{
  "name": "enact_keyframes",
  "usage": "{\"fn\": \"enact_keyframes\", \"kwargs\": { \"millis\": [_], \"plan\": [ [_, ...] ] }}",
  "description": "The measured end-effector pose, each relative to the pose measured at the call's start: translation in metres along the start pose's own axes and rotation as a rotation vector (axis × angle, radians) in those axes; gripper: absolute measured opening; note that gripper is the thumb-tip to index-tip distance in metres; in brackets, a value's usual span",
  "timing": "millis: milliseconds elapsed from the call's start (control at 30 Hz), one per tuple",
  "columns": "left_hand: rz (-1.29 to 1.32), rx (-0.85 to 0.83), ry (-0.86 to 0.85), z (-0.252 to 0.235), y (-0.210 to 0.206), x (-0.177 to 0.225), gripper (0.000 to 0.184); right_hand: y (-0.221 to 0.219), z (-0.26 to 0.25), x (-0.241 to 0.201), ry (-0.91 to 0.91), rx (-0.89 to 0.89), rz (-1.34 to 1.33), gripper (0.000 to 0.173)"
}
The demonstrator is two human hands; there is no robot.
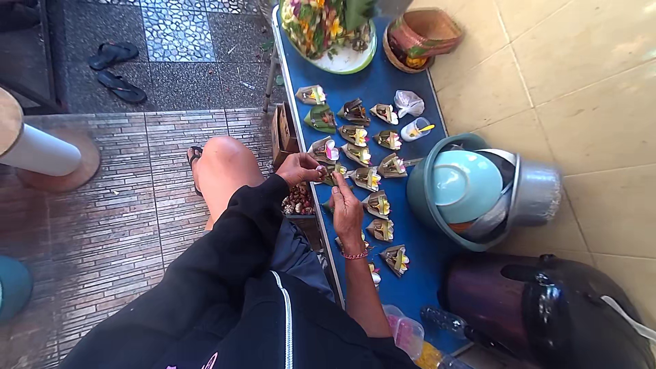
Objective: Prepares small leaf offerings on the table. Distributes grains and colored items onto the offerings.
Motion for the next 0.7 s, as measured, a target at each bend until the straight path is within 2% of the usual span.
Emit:
{"fn": "enact_keyframes", "kwargs": {
  "millis": [200, 467, 700],
  "plan": [
    [-0.104, 0.010, 0.029, 0.002, 0.001, -0.003, 0.033, -0.010, 0.003, -0.004, -0.018, -0.042, 0.140, 0.043],
    [-0.274, -0.017, -0.041, 0.000, -0.003, 0.003, 0.027, -0.009, 0.002, 0.004, -0.101, -0.082, 0.110, 0.043],
    [-0.364, -0.039, -0.044, -0.002, -0.013, -0.003, 0.030, -0.002, 0.004, 0.004, -0.149, 0.016, 0.167, 0.039]
  ]
}}
Point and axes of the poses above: each hand's wrist, its own z-axis away from the middle knuckle, its own y-axis out of the back of the hand, x = y × z, the point moved 10 cm from there along -z, towards the middle knuckle, and after that the axes turned 2 degrees about -z, right-handed, at the moved point
